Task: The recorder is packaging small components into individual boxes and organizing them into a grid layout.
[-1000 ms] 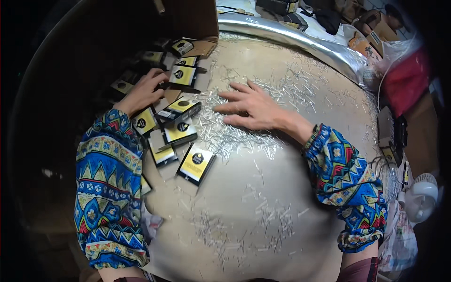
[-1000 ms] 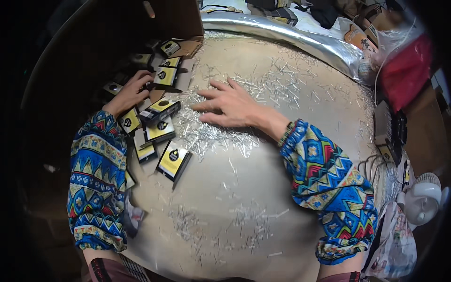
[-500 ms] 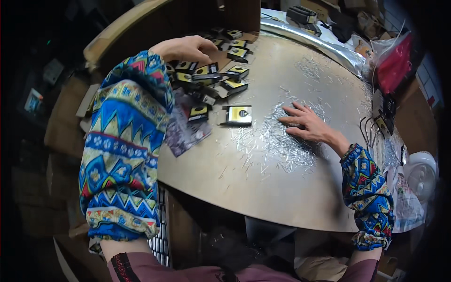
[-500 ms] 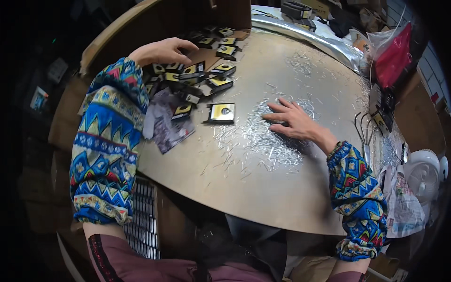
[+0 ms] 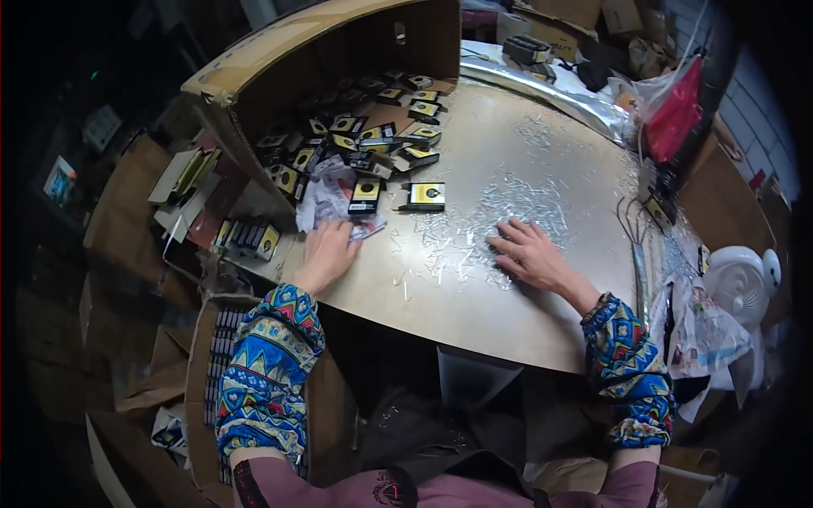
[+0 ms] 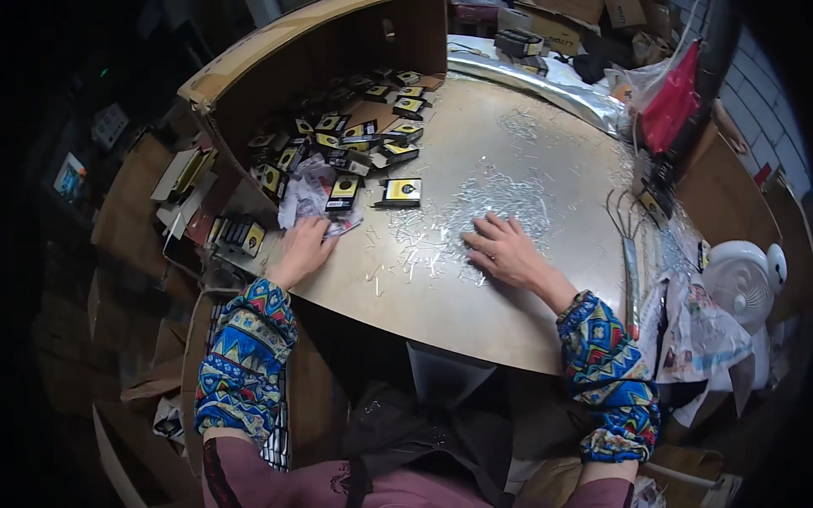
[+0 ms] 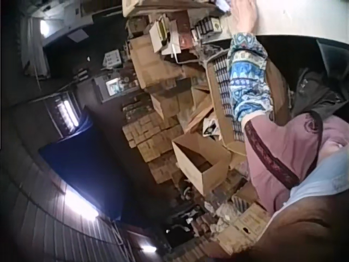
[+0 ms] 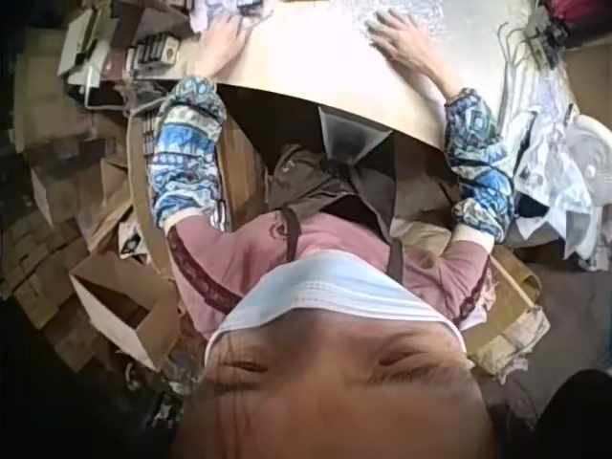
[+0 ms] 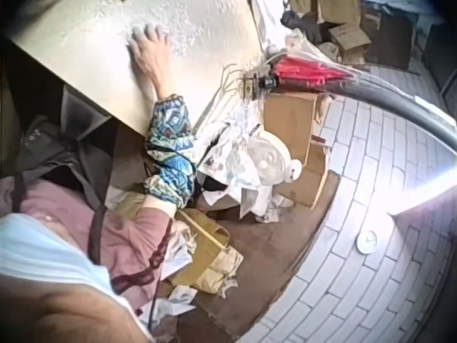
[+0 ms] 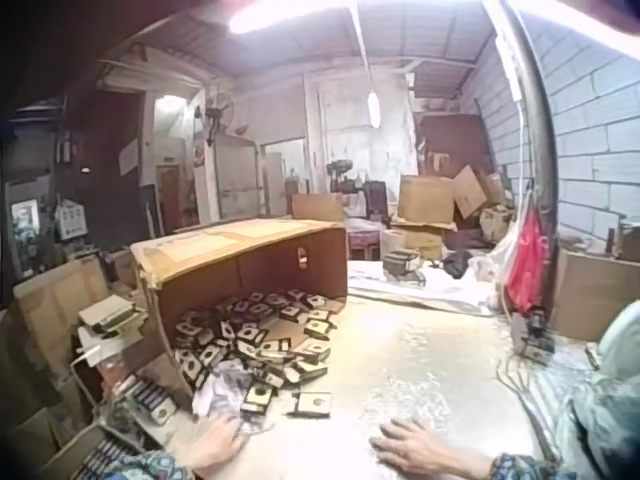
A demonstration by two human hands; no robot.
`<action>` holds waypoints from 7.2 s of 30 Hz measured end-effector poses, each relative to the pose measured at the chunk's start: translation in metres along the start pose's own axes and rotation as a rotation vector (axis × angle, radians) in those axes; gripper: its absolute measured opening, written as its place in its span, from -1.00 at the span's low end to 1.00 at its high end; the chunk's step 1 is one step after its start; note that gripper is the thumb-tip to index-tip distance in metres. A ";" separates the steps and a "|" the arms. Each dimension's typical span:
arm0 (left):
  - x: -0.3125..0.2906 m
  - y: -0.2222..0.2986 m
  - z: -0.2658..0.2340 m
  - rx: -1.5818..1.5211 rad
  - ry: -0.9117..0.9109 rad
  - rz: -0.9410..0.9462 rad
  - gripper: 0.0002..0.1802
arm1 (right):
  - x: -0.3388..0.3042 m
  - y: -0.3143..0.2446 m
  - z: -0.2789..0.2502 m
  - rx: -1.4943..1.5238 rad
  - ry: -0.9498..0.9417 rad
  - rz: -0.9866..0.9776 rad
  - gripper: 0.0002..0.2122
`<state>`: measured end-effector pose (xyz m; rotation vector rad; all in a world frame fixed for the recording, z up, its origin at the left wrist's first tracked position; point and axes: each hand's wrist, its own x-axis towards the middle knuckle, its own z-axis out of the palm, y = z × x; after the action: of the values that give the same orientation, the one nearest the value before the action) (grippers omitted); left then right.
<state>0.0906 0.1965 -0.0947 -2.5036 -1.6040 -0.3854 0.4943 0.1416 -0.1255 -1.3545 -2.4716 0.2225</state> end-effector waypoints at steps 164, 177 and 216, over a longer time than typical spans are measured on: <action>-0.200 0.193 0.014 -0.814 0.127 -0.141 -0.11 | -0.099 -0.219 0.052 0.420 0.357 0.110 -0.68; -0.196 0.192 0.011 -1.117 0.008 -0.285 -0.09 | -0.106 -0.215 0.052 1.019 0.474 0.533 -0.70; -0.181 0.202 0.004 -0.875 0.003 -0.314 -0.24 | -0.106 -0.226 0.070 1.200 0.451 0.502 -0.78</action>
<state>0.2021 -0.0448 -0.1477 -2.7429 -2.1695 -1.3914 0.3448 -0.0689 -0.1489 -1.1743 -1.1424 1.1291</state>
